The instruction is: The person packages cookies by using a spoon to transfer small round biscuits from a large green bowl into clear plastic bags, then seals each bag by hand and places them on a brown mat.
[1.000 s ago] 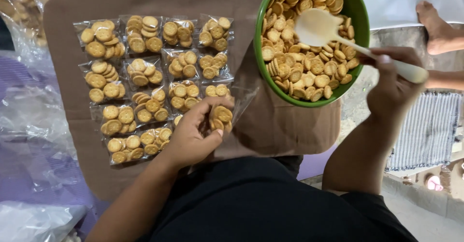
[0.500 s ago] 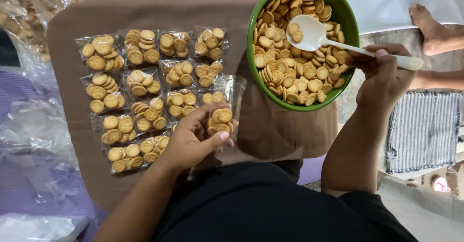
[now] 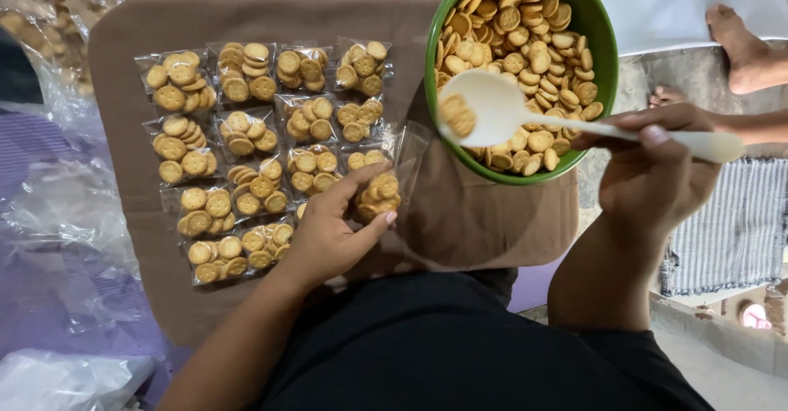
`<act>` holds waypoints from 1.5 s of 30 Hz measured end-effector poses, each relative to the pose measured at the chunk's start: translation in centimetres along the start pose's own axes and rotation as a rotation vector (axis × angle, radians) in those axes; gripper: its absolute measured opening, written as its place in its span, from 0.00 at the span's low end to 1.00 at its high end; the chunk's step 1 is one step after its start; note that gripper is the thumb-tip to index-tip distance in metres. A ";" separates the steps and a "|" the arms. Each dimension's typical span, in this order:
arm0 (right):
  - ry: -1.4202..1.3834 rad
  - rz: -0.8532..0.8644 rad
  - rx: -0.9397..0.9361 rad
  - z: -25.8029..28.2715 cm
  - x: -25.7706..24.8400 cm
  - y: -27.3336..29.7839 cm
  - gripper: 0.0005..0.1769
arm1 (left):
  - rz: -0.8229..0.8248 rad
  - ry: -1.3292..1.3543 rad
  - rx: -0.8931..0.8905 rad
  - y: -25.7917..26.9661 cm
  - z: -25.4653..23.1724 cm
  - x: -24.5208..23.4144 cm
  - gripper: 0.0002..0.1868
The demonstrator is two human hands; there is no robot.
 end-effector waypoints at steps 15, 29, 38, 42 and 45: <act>0.273 0.359 -0.347 2.0 2.9 1.9 0.08 | 0.061 0.149 -0.023 0.3 -0.8 0.0 0.31; 0.465 -0.098 0.065 -2.1 -2.9 1.2 0.06 | -0.060 0.539 0.085 1.4 1.5 1.1 0.18; 0.373 -0.230 0.159 -5.7 -3.3 2.7 0.35 | -0.216 0.468 0.085 0.9 1.3 1.5 0.21; 0.458 -0.439 -0.082 -6.1 -3.7 4.1 0.38 | -0.241 0.478 0.137 0.9 1.4 1.8 0.18; 0.635 -0.564 -0.506 -2.4 -1.1 4.5 0.31 | -0.255 0.370 0.190 0.7 2.2 2.0 0.19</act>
Point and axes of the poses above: each hand's wrist, its own y-axis away from the middle knuckle, its own x-axis out of the palm, z = x × y, the point moved 2 cm from there along -y, towards the middle knuckle, and after that the axes turned 10 degrees about x, right-handed, at the moved point
